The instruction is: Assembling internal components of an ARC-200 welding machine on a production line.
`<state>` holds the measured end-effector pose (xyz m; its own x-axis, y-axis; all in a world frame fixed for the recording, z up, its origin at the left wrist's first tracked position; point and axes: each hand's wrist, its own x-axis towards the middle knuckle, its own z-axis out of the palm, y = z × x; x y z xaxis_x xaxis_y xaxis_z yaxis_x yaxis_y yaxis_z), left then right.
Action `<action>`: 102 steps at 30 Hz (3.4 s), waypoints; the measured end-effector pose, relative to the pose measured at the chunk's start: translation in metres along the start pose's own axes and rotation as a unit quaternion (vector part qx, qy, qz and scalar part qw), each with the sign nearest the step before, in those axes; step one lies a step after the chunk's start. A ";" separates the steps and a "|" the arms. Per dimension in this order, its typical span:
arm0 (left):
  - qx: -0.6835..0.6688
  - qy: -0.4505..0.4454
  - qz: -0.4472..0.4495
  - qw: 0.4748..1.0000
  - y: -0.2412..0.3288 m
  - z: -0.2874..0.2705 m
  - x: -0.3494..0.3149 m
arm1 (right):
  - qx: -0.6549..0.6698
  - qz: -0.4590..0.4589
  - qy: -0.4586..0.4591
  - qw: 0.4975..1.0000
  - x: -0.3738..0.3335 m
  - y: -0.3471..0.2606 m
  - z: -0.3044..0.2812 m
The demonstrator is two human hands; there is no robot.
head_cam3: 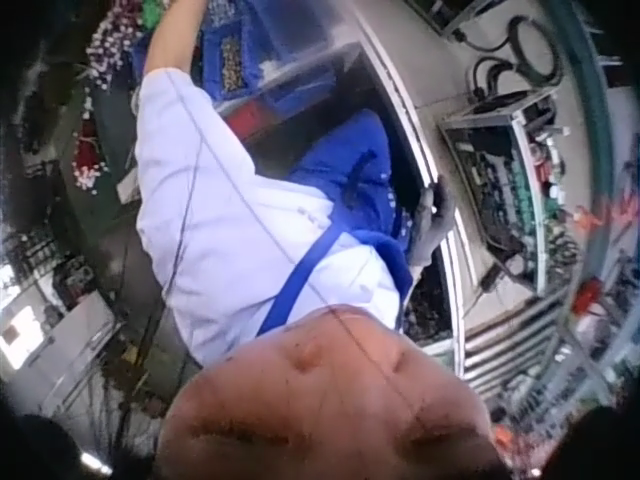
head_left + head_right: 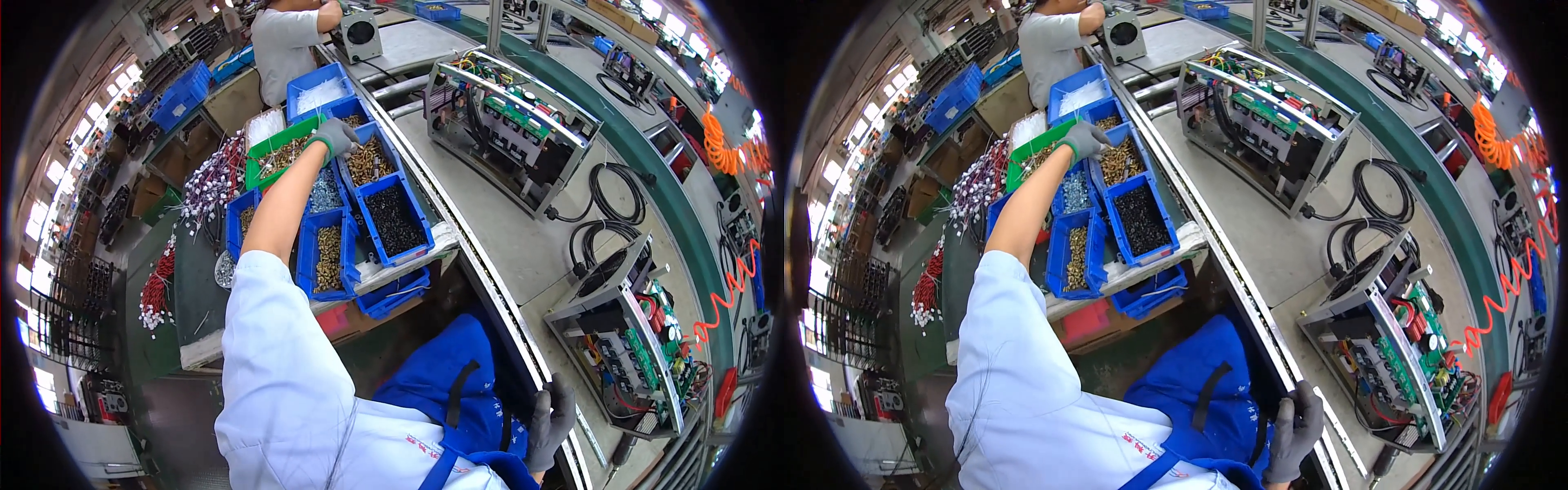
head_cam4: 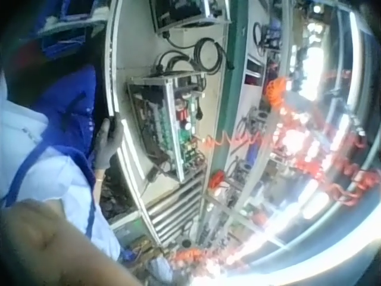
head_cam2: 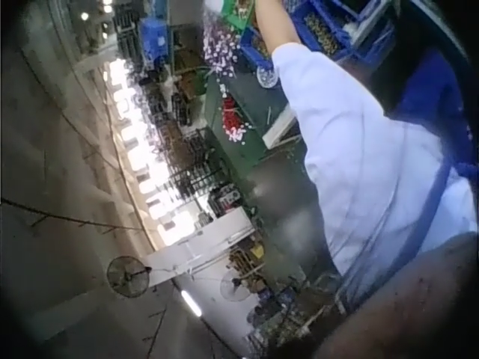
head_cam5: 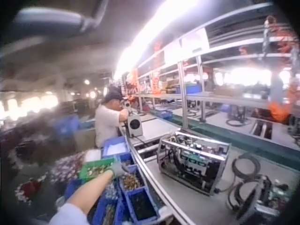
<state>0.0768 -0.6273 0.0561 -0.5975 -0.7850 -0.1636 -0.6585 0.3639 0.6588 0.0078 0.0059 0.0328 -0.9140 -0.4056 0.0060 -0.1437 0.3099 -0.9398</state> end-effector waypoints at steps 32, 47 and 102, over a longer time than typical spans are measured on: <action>-0.270 -0.649 0.144 0.697 0.227 0.243 -0.311 | -0.173 -0.202 -0.100 0.959 0.030 -0.047 -0.052; -0.471 -0.582 -0.046 0.661 0.183 0.271 -0.304 | -0.363 -0.272 0.187 0.871 0.087 -0.081 -0.047; -0.057 0.243 0.682 0.688 0.373 0.378 -0.362 | -0.344 -0.151 0.359 0.854 0.049 -0.029 -0.137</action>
<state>-0.1259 -0.0177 0.0835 -0.3821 0.1626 0.9097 0.4194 0.9077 0.0139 -0.0846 0.0950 0.1076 -0.7572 -0.0019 0.6532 -0.3778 0.8170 -0.4357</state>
